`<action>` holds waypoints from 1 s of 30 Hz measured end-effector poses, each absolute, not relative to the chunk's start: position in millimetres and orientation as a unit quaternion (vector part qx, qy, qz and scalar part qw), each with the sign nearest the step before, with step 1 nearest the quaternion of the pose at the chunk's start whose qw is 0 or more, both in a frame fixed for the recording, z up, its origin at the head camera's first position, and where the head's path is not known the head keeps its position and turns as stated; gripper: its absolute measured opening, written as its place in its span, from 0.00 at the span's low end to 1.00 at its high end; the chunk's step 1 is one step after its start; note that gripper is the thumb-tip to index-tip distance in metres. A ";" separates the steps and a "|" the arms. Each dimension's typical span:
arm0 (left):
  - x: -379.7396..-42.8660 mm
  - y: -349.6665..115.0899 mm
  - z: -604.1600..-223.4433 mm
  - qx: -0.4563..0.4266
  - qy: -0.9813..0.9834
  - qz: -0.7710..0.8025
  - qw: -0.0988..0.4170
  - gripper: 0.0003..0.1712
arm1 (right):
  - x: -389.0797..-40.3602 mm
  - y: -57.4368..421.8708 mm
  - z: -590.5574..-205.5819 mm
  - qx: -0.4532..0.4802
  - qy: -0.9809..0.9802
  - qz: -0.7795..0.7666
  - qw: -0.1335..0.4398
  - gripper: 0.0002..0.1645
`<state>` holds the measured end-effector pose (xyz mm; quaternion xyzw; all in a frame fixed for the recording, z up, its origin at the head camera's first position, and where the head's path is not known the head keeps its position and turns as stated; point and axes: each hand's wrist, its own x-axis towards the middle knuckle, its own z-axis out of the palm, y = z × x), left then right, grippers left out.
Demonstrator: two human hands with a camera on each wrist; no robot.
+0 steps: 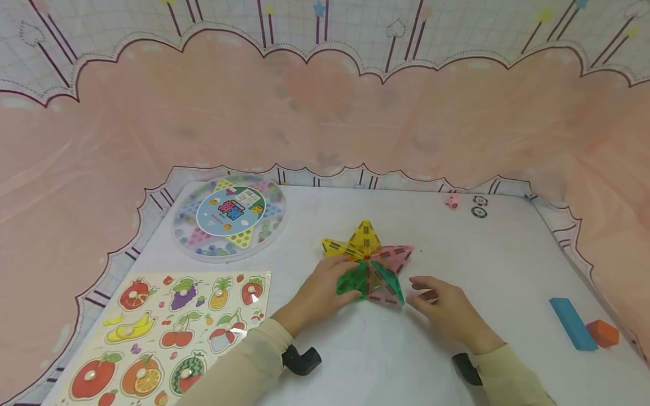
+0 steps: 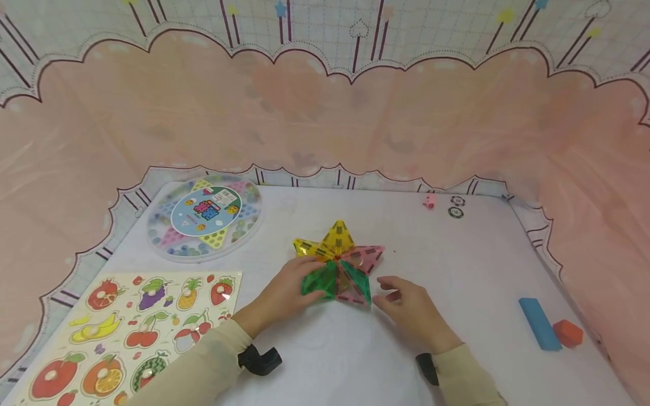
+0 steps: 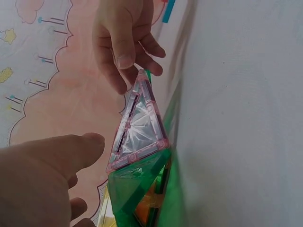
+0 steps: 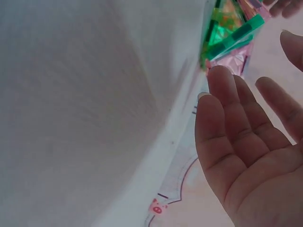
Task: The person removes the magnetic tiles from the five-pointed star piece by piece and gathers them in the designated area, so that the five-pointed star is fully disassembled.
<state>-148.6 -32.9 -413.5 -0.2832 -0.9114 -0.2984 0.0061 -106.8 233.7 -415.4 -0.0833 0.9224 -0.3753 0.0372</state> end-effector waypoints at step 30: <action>-159.0 2.6 -423.8 -0.313 -0.929 -0.193 0.034 0.39 | -114.2 227.4 -416.4 -0.097 0.920 -0.367 0.096 0.26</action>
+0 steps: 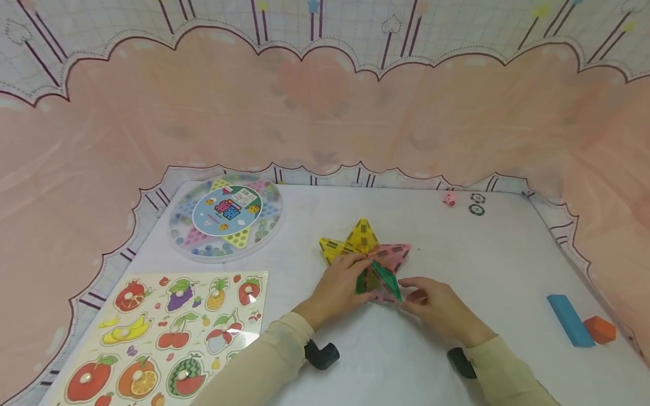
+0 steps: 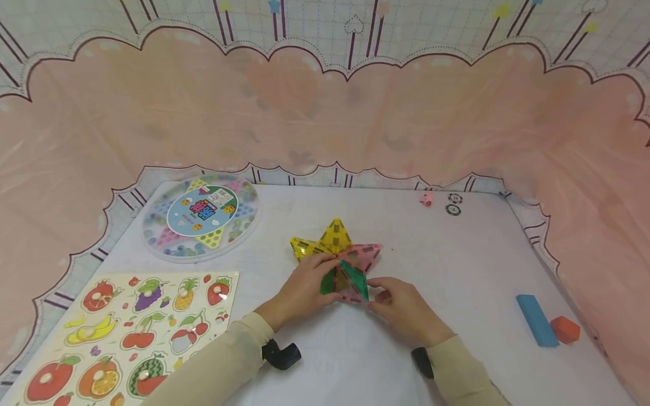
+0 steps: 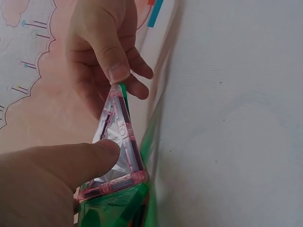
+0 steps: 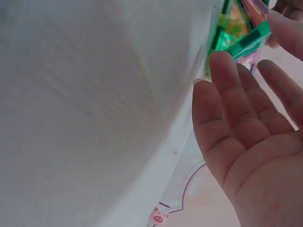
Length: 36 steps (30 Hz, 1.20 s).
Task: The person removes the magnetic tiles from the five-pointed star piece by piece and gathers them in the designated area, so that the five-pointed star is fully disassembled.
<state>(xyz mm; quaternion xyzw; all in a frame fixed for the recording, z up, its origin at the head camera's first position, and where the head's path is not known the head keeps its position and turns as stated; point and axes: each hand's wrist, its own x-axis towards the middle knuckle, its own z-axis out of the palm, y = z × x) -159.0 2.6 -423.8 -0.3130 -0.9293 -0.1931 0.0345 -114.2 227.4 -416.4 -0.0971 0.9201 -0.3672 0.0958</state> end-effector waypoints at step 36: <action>-153.7 12.0 -434.0 -0.293 -0.939 -0.149 0.101 0.37 | -118.0 232.5 -418.4 -0.151 0.909 -0.371 0.117 0.24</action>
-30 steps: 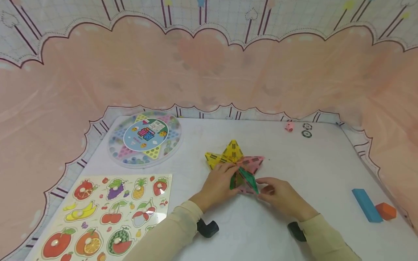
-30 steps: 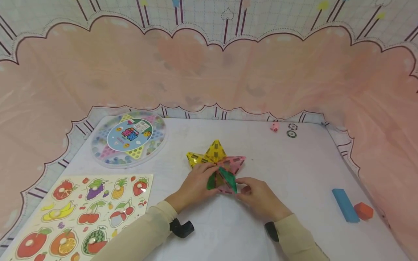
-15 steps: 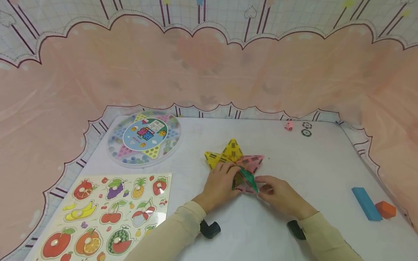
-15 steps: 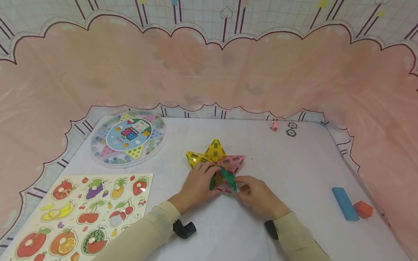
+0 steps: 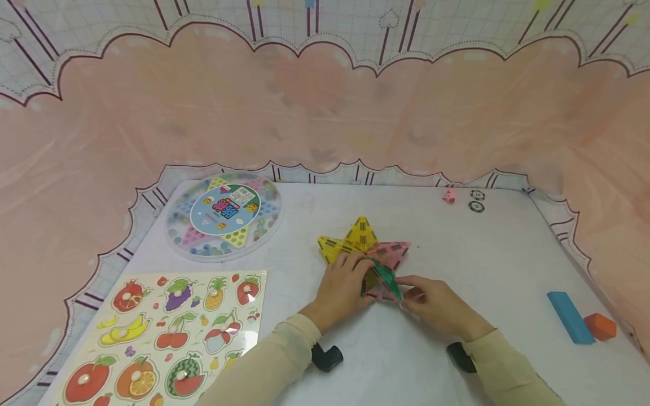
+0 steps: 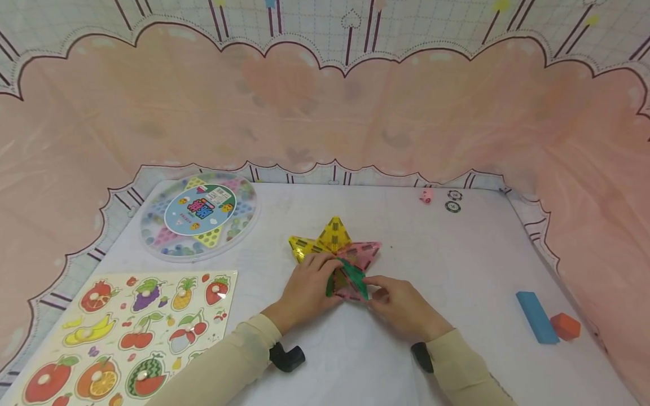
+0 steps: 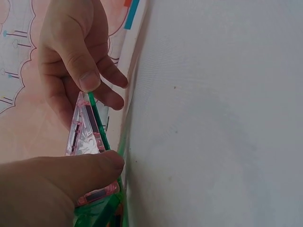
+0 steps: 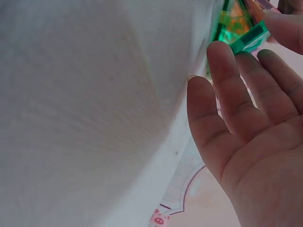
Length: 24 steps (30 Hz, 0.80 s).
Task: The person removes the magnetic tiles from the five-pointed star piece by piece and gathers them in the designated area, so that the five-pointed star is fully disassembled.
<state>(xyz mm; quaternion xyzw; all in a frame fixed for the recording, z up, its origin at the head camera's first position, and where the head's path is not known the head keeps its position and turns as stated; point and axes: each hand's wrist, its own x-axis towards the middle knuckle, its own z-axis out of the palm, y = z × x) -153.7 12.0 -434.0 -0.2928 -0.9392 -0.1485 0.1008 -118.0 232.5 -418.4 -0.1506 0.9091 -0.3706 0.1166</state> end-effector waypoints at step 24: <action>-156.3 10.9 -438.2 -0.317 -0.930 -0.142 0.117 0.34 | -117.5 231.0 -419.9 -0.156 0.908 -0.370 0.122 0.24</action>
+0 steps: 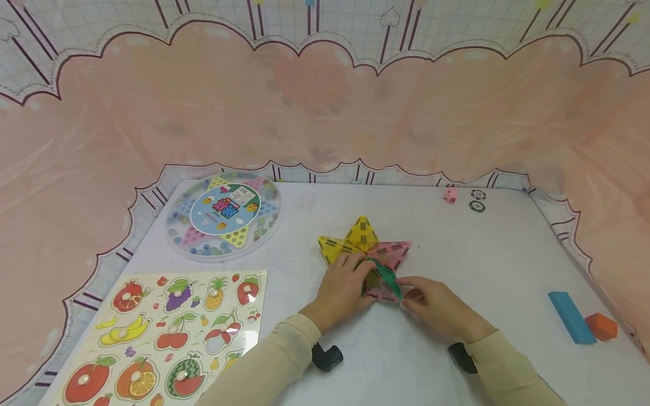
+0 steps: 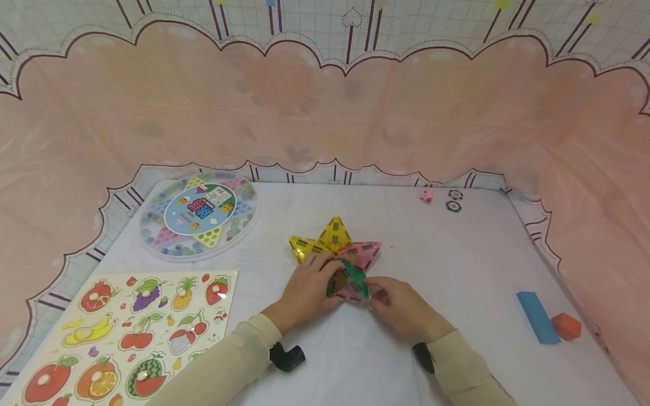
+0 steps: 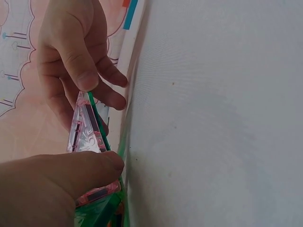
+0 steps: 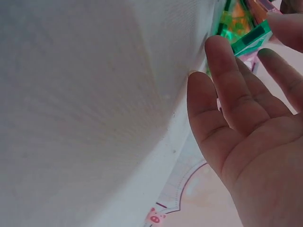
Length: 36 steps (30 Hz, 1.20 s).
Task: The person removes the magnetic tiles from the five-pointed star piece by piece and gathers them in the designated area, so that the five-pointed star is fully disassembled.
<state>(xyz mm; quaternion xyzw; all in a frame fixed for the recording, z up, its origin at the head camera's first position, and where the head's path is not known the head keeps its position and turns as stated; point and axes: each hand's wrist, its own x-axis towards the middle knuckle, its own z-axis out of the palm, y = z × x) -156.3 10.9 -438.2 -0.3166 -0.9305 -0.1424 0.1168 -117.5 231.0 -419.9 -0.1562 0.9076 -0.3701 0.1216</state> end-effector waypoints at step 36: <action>-155.2 11.0 -437.2 -0.319 -0.927 -0.147 0.128 0.33 | -120.2 229.1 -420.9 -0.209 0.924 -0.315 0.058 0.28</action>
